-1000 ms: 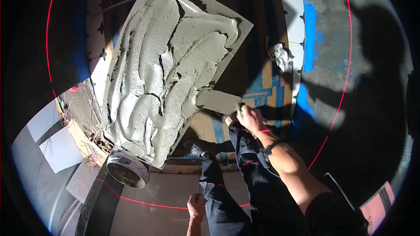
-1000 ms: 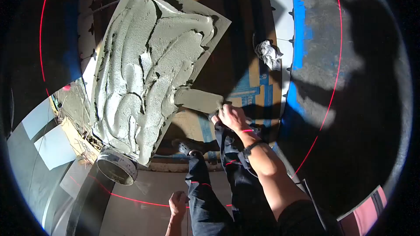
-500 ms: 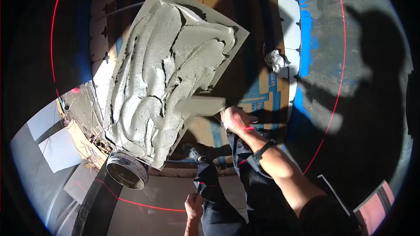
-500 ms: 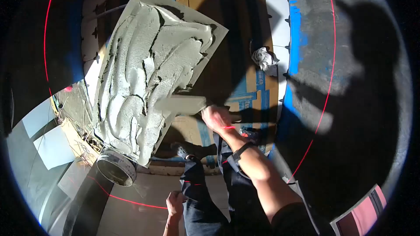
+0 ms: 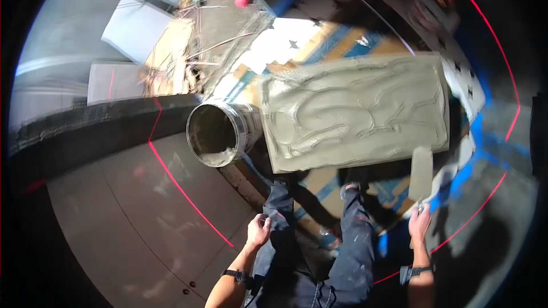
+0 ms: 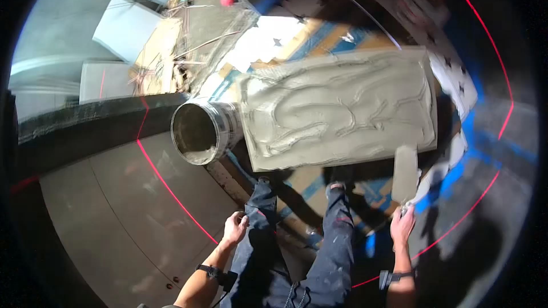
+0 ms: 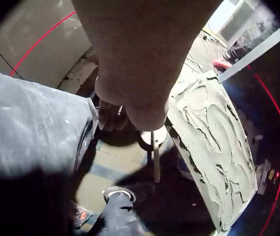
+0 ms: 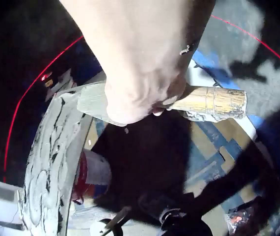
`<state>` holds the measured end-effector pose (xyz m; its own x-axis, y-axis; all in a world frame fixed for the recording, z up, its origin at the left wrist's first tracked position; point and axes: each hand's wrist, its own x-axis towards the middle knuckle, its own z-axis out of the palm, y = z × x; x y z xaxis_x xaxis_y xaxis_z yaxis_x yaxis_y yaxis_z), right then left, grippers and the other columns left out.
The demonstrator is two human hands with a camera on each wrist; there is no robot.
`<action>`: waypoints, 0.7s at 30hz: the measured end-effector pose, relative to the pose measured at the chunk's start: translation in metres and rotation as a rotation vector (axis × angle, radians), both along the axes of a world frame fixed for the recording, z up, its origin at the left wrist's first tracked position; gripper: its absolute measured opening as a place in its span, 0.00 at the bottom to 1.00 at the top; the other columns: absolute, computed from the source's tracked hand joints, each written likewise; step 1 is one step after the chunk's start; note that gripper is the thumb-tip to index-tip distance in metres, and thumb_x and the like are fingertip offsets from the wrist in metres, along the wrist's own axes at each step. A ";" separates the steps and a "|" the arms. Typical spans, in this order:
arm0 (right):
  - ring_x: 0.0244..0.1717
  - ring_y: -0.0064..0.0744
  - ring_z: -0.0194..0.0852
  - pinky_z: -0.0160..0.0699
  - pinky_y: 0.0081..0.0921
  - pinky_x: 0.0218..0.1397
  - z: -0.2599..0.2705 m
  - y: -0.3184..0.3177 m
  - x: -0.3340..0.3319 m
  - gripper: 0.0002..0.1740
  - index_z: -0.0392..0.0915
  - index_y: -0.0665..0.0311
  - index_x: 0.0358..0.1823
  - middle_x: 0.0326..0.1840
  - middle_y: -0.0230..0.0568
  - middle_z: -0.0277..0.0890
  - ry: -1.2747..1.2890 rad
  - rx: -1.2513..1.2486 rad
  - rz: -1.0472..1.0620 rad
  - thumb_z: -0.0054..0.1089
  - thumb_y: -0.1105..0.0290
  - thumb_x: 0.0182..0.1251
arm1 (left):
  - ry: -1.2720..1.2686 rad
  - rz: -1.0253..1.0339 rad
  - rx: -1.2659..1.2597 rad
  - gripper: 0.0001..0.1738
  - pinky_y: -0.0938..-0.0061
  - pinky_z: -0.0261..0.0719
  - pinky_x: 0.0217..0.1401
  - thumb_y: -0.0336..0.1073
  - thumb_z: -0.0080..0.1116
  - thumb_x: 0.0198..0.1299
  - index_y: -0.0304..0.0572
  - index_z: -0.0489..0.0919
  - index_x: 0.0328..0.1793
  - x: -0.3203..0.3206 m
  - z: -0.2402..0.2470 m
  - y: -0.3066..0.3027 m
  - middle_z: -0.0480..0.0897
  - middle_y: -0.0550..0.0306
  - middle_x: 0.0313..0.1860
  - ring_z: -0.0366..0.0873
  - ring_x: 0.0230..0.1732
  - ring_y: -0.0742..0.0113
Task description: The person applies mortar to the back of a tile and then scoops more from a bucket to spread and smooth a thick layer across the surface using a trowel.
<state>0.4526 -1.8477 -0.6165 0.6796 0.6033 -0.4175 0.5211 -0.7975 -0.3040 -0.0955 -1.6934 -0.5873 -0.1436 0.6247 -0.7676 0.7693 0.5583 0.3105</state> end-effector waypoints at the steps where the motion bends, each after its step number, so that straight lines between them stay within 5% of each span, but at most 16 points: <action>1: 0.45 0.65 0.77 0.74 0.52 0.51 0.033 0.028 -0.013 0.19 0.69 0.74 0.55 0.42 0.65 0.79 0.137 -0.091 0.060 0.57 0.66 0.71 | 0.019 0.028 0.033 0.18 0.61 0.84 0.47 0.41 0.60 0.67 0.33 0.83 0.54 -0.017 0.004 0.002 0.88 0.40 0.38 0.88 0.39 0.49; 3: 0.43 0.67 0.75 0.72 0.53 0.48 0.060 0.087 -0.053 0.16 0.69 0.70 0.50 0.39 0.61 0.77 0.168 0.194 0.223 0.55 0.65 0.71 | 0.065 0.108 0.148 0.20 0.62 0.83 0.54 0.42 0.61 0.66 0.31 0.83 0.56 -0.034 0.010 0.014 0.88 0.39 0.45 0.87 0.48 0.48; 5: 0.42 0.62 0.76 0.74 0.50 0.47 0.096 0.159 -0.108 0.14 0.69 0.68 0.48 0.38 0.60 0.76 0.245 -0.020 0.346 0.58 0.67 0.69 | 0.046 0.271 0.179 0.21 0.62 0.82 0.58 0.42 0.61 0.65 0.31 0.83 0.56 -0.089 -0.016 0.016 0.87 0.37 0.49 0.86 0.53 0.47; 9: 0.35 0.64 0.78 0.76 0.53 0.40 0.134 0.313 -0.257 0.15 0.70 0.65 0.45 0.34 0.56 0.77 0.277 0.016 0.829 0.65 0.67 0.63 | 0.023 0.413 0.285 0.26 0.63 0.77 0.66 0.43 0.63 0.64 0.26 0.80 0.60 -0.195 -0.071 0.067 0.83 0.35 0.59 0.81 0.62 0.46; 11: 0.34 0.60 0.80 0.77 0.51 0.39 0.131 0.375 -0.341 0.12 0.73 0.64 0.42 0.33 0.53 0.78 0.191 0.051 1.103 0.65 0.67 0.63 | -0.087 0.708 0.212 0.29 0.62 0.76 0.68 0.43 0.63 0.65 0.26 0.78 0.64 -0.261 -0.147 0.079 0.82 0.35 0.62 0.80 0.64 0.49; 12: 0.34 0.58 0.81 0.78 0.50 0.38 0.127 0.403 -0.384 0.10 0.74 0.64 0.40 0.33 0.53 0.79 0.124 0.057 1.225 0.63 0.67 0.63 | -0.097 0.699 0.378 0.29 0.80 0.72 0.29 0.42 0.61 0.70 0.29 0.73 0.71 -0.286 -0.186 0.084 0.80 0.62 0.32 0.72 0.26 0.78; 13: 0.35 0.55 0.82 0.79 0.48 0.37 0.119 0.428 -0.426 0.08 0.76 0.64 0.38 0.33 0.53 0.79 0.057 0.065 1.343 0.60 0.68 0.64 | -0.108 0.748 0.373 0.31 0.78 0.72 0.29 0.42 0.60 0.70 0.29 0.70 0.72 -0.312 -0.225 0.090 0.78 0.64 0.30 0.71 0.26 0.77; 15: 0.34 0.50 0.85 0.82 0.45 0.37 0.089 0.474 -0.507 0.06 0.80 0.64 0.34 0.32 0.52 0.80 -0.064 0.082 1.521 0.57 0.69 0.63 | -0.050 0.698 0.399 0.18 0.71 0.72 0.32 0.48 0.57 0.71 0.38 0.83 0.46 -0.324 -0.211 0.138 0.76 0.64 0.26 0.71 0.28 0.75; 16: 0.33 0.48 0.84 0.80 0.44 0.36 0.054 0.489 -0.540 0.07 0.81 0.64 0.32 0.31 0.51 0.80 -0.140 0.106 1.583 0.58 0.68 0.63 | -0.008 0.616 0.379 0.21 0.67 0.73 0.34 0.50 0.55 0.72 0.39 0.81 0.37 -0.323 -0.174 0.168 0.77 0.61 0.25 0.72 0.29 0.71; 19: 0.33 0.40 0.88 0.83 0.38 0.36 -0.027 0.535 -0.626 0.09 0.89 0.60 0.30 0.28 0.45 0.85 -0.357 0.062 1.852 0.60 0.69 0.58 | -0.038 0.723 0.460 0.21 0.61 0.75 0.39 0.49 0.54 0.72 0.36 0.81 0.41 -0.323 -0.226 0.178 0.83 0.51 0.30 0.79 0.32 0.59; 21: 0.34 0.37 0.88 0.81 0.36 0.33 -0.085 0.551 -0.668 0.09 0.91 0.56 0.31 0.27 0.40 0.86 -0.408 -0.011 1.900 0.61 0.67 0.57 | -0.003 0.533 0.479 0.22 0.60 0.77 0.48 0.49 0.53 0.72 0.35 0.84 0.47 -0.316 -0.208 0.194 0.86 0.44 0.37 0.84 0.43 0.50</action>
